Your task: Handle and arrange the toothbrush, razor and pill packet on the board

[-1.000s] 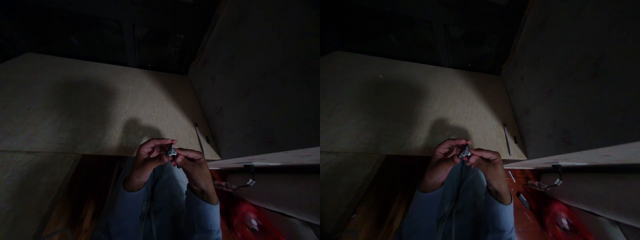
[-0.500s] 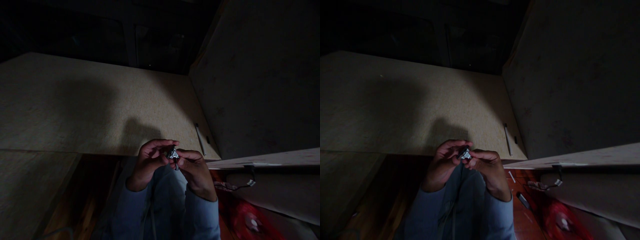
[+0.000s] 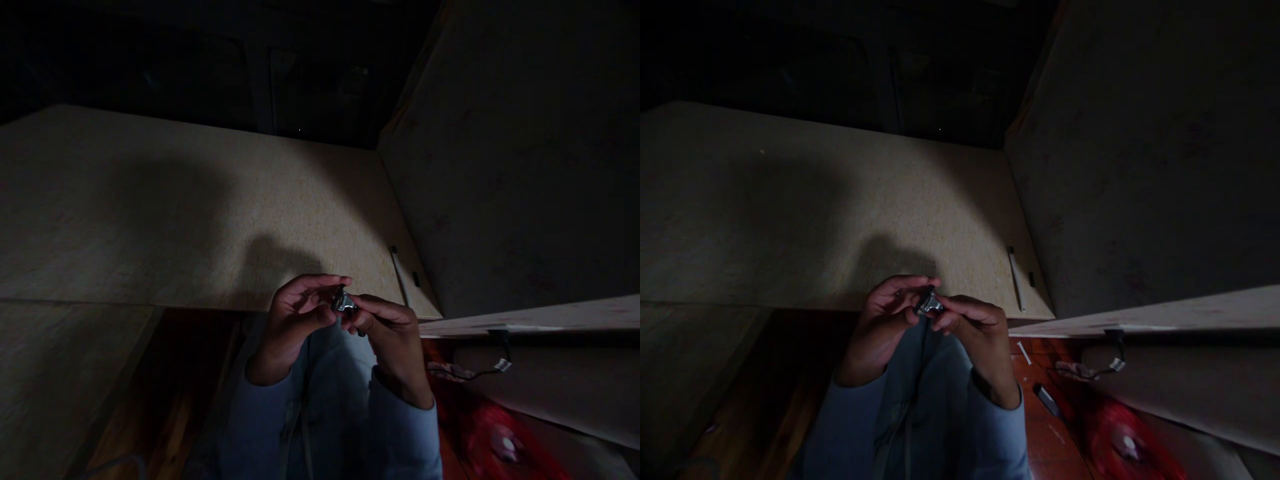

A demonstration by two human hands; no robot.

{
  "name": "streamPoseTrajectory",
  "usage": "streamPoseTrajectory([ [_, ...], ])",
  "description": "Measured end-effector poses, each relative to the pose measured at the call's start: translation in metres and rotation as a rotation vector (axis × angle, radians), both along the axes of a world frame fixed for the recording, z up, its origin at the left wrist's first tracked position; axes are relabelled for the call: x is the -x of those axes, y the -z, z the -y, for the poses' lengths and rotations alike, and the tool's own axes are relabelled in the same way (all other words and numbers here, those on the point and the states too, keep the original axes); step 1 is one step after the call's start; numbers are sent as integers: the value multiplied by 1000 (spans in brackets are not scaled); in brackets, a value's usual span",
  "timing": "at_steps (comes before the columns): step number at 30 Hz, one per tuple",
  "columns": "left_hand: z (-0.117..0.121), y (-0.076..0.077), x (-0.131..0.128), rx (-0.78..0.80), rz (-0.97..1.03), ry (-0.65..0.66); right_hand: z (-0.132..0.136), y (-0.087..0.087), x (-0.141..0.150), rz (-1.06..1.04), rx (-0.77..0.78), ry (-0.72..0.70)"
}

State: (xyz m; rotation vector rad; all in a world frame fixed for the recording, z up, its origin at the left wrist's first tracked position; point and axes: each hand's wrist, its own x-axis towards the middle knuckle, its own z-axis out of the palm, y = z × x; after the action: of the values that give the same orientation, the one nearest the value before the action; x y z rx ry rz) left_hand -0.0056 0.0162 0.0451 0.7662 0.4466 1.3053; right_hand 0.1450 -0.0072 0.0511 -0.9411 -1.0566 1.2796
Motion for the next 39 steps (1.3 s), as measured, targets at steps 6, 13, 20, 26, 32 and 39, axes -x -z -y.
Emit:
streamPoseTrajectory([
  [6, 3, -3, -4, 10, -20, -9, 5, -11, -1, 93, -8, 50],
  [13, 3, -6, -9, 17, -19, -100, 2, -6, 9, 98, -27, 154],
  [20, 6, -3, -15, 66, 26, -88, 1, -5, 5, 74, -21, 114],
  [26, 6, -3, -13, 80, 55, -52, 3, -4, 7, 48, -7, 114],
  [32, 4, 0, -12, 84, 75, -47, 5, -8, 6, 100, -3, 126],
  [39, 6, -4, -10, 57, 72, -74, 5, -5, 4, 164, -106, 151],
])
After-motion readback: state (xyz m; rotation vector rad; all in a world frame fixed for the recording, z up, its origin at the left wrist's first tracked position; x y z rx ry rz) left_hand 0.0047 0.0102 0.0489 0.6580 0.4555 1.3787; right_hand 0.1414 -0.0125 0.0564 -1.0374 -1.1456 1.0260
